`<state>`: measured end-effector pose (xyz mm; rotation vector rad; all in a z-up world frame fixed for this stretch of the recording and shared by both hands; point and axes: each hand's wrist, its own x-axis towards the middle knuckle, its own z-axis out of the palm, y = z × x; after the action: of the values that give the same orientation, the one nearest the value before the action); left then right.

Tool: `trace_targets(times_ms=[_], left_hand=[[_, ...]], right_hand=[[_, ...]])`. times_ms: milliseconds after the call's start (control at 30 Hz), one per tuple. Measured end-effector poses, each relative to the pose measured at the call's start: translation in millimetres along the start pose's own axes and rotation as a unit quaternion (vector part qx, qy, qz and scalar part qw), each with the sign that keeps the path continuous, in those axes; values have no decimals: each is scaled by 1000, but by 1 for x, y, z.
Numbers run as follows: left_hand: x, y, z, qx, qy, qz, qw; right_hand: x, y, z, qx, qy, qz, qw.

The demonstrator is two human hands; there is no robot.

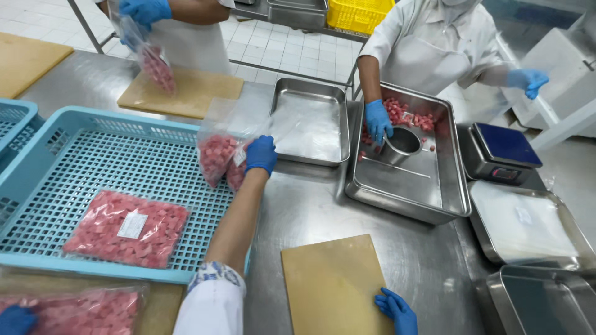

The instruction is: The person places cubes of meat into plastic bags by hand and flattens them against a board.

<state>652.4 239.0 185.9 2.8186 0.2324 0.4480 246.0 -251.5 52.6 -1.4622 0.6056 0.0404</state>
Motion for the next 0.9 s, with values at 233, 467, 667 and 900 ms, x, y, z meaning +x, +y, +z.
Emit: trace_targets(times_ms=[233,467,667,900], left_hand=[[-82,-41,-149,-317,201,144,916],[-221,87,-275,-459,213,120,854],[-338,156,-172,-533,182,-191,804],[-545,205,-111,-632,61,-335,697]], right_hand=[[-26,-16,8,8,-25,-15,1000],[-103,-64,38,-52,-94,-58,992],[-133,-52,5,-17,-120,-102,987],[-158,-82,-61,-70,7,-184,980]])
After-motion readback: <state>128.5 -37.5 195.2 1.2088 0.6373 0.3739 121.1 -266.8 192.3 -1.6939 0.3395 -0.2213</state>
